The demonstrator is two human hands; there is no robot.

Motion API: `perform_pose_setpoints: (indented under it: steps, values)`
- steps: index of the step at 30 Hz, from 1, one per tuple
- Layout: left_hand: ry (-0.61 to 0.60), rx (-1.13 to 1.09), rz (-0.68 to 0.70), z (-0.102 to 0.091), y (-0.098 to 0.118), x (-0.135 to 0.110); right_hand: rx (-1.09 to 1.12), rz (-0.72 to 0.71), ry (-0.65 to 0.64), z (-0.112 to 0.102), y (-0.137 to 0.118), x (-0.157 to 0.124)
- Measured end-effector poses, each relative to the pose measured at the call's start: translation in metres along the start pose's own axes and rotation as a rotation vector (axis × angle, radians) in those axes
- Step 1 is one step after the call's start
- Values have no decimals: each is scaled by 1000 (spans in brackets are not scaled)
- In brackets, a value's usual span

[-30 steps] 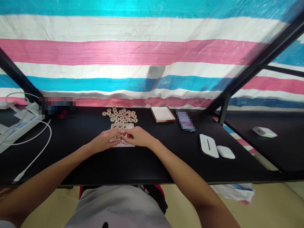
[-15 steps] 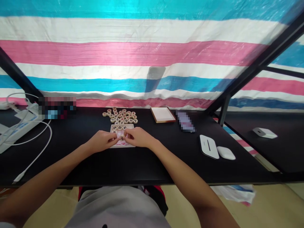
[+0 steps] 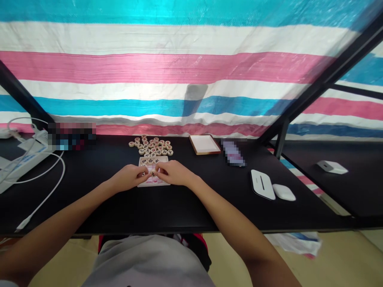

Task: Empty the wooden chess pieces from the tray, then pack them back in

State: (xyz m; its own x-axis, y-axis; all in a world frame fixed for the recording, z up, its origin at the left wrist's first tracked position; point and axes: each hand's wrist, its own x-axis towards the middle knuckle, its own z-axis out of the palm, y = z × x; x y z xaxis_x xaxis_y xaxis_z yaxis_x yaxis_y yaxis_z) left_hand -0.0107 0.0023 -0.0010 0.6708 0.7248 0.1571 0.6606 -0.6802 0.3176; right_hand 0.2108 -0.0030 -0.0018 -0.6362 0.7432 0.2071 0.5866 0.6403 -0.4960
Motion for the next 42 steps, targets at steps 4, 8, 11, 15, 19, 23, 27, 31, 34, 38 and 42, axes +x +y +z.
perform_pose_setpoints:
  steps: [4, 8, 11, 15, 19, 23, 27, 31, 34, 38, 42]
  values:
    - [-21, -113, -20, -1, -4, 0, 2, 5, 2, -1, -1, 0]
    - [-57, -213, -37, -1, -8, 1, 1, 5, 1, -2, -4, 0]
    - [-62, -256, -69, -2, -8, 1, 0, 3, 1, -2, -3, -1]
    - [-65, -276, -75, -3, -8, 1, -10, -4, -10, 0, 0, -1]
    - [-54, -286, -55, 0, -9, 1, -21, -13, -19, 1, 2, -1]
    - [-67, -294, -78, -2, -8, 1, -15, -6, -19, -1, -1, 0]
    - [-95, -322, -113, -6, -6, 1, -14, -3, -14, -2, -2, 0]
    - [-102, -323, -105, -7, -6, 2, -13, -20, 12, 0, 0, -1]
    - [-101, -333, -91, -6, -6, 2, -32, -42, 49, 3, 2, -1]
    - [-89, -351, -83, -7, -5, 2, -114, -90, 131, 8, 4, 0]
    - [-93, -365, -79, -7, -4, 2, -178, -136, 165, 10, 6, 0]
